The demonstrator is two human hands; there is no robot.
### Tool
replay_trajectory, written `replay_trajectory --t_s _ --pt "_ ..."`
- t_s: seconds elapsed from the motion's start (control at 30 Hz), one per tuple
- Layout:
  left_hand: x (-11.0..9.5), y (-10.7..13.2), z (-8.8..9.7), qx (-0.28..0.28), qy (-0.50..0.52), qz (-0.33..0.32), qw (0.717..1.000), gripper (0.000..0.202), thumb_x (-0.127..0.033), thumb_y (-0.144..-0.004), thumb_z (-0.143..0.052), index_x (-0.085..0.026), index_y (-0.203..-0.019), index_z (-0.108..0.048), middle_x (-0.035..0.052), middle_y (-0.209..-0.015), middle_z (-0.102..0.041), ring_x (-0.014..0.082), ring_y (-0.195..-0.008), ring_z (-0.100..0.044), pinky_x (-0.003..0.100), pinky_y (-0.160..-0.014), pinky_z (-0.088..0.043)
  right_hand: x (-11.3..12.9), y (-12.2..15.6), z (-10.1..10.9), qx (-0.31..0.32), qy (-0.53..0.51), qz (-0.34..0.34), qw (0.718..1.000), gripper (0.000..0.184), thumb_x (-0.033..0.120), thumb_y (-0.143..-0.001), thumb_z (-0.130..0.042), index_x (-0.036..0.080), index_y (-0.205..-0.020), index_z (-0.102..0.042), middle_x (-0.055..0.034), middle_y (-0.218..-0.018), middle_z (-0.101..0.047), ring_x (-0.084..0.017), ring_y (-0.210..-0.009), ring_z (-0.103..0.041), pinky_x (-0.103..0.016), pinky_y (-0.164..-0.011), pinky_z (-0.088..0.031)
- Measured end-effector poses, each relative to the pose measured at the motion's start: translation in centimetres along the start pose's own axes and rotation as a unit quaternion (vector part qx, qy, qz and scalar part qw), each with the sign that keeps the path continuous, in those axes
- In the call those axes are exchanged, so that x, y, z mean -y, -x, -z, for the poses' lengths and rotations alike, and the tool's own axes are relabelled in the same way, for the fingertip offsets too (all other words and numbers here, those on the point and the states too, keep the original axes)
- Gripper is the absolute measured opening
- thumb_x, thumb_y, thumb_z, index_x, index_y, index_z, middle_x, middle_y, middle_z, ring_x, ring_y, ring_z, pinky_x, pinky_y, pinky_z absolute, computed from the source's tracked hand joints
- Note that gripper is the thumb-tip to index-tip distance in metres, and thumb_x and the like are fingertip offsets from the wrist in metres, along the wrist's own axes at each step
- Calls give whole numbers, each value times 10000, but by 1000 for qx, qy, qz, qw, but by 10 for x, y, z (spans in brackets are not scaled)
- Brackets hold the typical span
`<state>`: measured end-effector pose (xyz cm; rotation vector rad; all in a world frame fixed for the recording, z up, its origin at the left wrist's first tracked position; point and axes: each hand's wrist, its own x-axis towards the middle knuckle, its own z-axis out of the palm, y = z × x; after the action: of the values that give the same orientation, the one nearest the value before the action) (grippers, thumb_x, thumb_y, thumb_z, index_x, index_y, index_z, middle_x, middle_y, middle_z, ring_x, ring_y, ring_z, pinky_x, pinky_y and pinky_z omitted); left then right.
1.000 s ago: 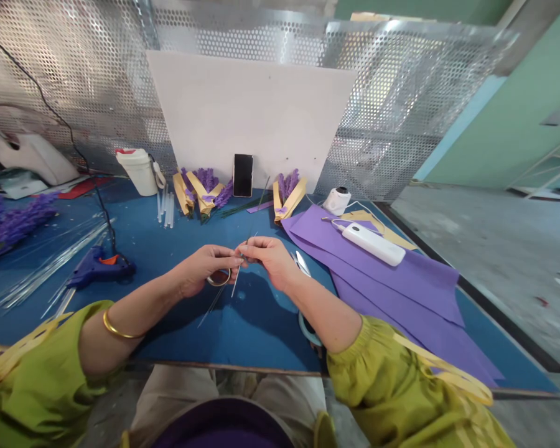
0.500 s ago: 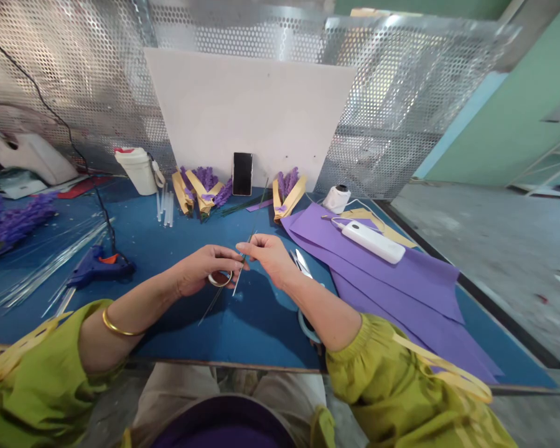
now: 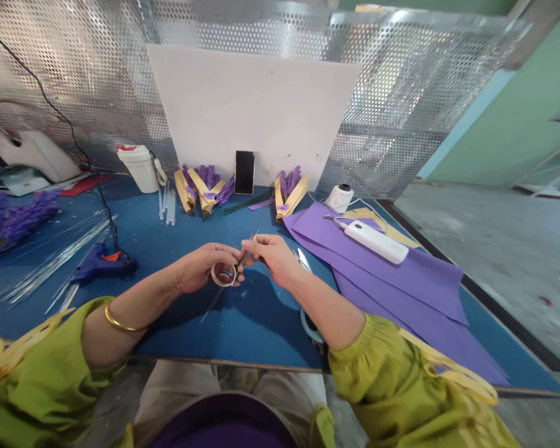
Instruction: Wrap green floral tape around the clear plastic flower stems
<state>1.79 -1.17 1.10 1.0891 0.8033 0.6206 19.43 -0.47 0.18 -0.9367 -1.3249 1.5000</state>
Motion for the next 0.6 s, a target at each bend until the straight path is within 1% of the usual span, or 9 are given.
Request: replay_trajectory --t_s 0.07,0.13,0.23,0.3,0.4,0.47,0.53,0.6 --pt "-1 0 -1 18 1 0 1000 169 -129 -609 -569 -104 -743 -669 47 -659 -619 170 -619 -633 295 -612 -521 1 -1 1 -4 19 2 1000 319 376 -679 -759 172 -557 -546 49 -535 -475 -97 -517 -477 -281 -587 -368" --pt "-2 0 -1 26 0 -8 1000 180 -139 -601 -553 -103 -733 -672 35 -633 -594 153 -581 -606 296 -612 -517 2 -1 1 1 41 8 999 318 391 -680 -756 172 -573 -550 45 -550 -504 -101 -516 -499 -286 -595 -373" --pt "-1 0 -2 16 -5 -7 1000 186 -221 -640 -587 -98 -738 -687 30 -616 -577 135 -565 -569 296 -618 -512 3 0 0 15 67 26 997 330 408 -701 -734 177 -575 -534 34 -552 -545 -113 -520 -523 -296 -615 -382" --pt "-1 0 -2 7 -31 -11 999 221 -299 -678 -632 -99 -750 -694 30 -600 -582 130 -561 -565 265 -580 -477 3 0 -2 14 84 39 996 347 418 -710 -724 182 -566 -513 34 -538 -544 -116 -531 -517 -297 -623 -378" --pt "0 1 -2 -8 -100 -32 994 236 -340 -695 -687 -112 -756 -701 21 -565 -590 95 -510 -520 209 -497 -364 2 0 -4 -20 118 50 992 389 419 -686 -742 183 -533 -474 50 -520 -484 -98 -542 -443 -279 -601 -337" --pt "1 2 -2 -18 -128 -44 991 217 -329 -703 -698 -118 -751 -703 19 -564 -602 78 -499 -493 197 -486 -325 1 -1 -4 -50 140 51 988 412 419 -667 -756 180 -511 -458 57 -518 -436 -90 -548 -386 -272 -583 -306" --pt "2 1 0 -24 -126 -51 990 224 -335 -715 -700 -117 -764 -705 26 -590 -622 78 -519 -508 197 -513 -348 1 -1 -4 -66 146 54 986 398 418 -675 -749 177 -508 -480 52 -532 -438 -92 -563 -378 -271 -585 -304" --pt "3 0 1 -32 -106 -60 992 250 -358 -725 -701 -119 -798 -708 32 -621 -641 88 -552 -544 202 -551 -384 2 -1 -4 -51 120 49 990 312 413 -709 -722 172 -574 -577 36 -574 -497 -100 -589 -419 -273 -609 -332"
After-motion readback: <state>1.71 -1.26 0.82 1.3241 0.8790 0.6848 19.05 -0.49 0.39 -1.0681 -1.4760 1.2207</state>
